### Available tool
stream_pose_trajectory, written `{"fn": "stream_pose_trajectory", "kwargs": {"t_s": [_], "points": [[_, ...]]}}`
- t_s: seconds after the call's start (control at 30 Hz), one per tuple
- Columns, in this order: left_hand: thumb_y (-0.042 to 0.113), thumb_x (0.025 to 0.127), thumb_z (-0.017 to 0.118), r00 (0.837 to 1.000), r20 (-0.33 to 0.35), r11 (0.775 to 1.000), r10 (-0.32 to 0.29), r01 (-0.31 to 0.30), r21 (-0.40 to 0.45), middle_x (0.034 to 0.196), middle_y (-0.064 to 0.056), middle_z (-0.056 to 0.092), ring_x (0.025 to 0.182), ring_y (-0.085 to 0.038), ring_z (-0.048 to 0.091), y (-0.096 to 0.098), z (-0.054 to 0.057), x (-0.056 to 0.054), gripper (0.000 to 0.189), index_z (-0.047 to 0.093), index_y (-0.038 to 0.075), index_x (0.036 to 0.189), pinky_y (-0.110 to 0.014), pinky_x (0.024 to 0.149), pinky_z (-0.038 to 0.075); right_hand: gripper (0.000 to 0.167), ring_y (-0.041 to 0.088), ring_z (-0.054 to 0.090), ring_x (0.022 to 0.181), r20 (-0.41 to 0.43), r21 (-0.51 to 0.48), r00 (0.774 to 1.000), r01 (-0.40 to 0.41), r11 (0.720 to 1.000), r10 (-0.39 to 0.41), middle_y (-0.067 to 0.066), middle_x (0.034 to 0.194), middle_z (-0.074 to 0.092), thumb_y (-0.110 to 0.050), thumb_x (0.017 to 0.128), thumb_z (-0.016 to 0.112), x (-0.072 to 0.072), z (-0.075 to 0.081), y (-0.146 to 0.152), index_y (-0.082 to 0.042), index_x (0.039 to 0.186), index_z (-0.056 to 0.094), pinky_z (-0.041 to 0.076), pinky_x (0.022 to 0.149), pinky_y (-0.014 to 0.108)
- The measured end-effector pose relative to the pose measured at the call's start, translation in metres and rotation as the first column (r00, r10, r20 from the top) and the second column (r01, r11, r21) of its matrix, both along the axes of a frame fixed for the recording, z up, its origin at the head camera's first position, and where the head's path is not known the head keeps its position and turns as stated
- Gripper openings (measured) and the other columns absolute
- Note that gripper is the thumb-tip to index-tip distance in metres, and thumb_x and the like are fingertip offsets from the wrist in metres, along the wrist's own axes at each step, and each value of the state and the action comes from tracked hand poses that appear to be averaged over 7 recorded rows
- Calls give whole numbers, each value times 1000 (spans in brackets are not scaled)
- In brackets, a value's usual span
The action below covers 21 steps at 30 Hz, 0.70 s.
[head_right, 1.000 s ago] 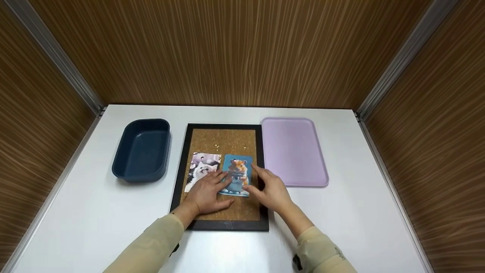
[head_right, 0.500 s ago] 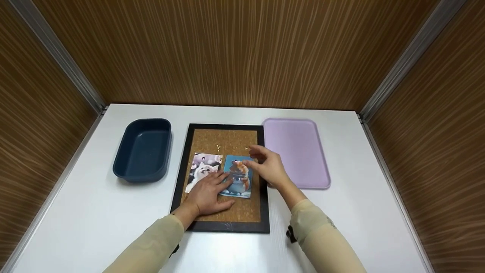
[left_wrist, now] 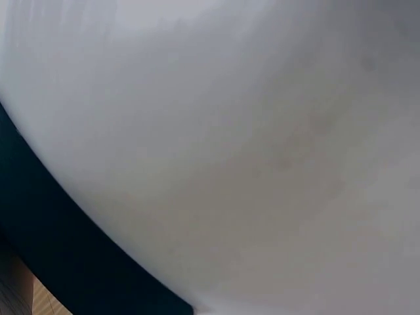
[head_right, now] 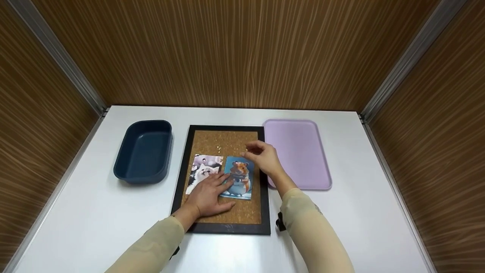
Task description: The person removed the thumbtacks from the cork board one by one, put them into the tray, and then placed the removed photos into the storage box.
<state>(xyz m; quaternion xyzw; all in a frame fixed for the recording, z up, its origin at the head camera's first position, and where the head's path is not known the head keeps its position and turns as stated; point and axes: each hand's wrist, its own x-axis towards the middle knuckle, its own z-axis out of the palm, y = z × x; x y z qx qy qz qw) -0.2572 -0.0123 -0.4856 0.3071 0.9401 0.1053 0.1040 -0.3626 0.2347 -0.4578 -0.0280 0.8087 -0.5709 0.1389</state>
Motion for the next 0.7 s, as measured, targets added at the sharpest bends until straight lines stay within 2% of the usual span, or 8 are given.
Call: {"fn": "stream_pose_trajectory", "kwargs": {"t_s": [0.23, 0.5, 0.7], "points": [[78, 97, 44, 1000, 2, 1000, 2, -2, 3, 167, -3, 43, 155, -25, 36, -1, 0, 0, 81, 54, 24, 158, -40, 129, 24, 48, 27, 68, 109, 32, -26, 999, -5, 1000, 6, 20, 124, 72, -20, 93, 85, -7, -11, -3, 7, 130, 69, 55, 90, 24], [77, 96, 49, 1000, -26, 1000, 9, -8, 18, 164, -1, 48, 153, -23, 40, -2, -3, 1, 80, 56, 24, 156, -38, 128, 27, 44, 25, 70, 107, 62, -75, 997, -35, 997, 39, 29, 126, 70, -8, 93, 82, -12, -16, -9, 12, 129, 67, 55, 88, 21], [77, 95, 49, 1000, -24, 1000, 8, -7, 26, 164, -1, 48, 153, -22, 41, -1, -3, 1, 81, 57, 25, 156, -38, 127, 28, 40, 25, 72, 108, 72, -48, 994, -76, 996, 79, 26, 123, 73, -5, 92, 82, -12, -26, -13, 10, 127, 70, 56, 90, 21]]}}
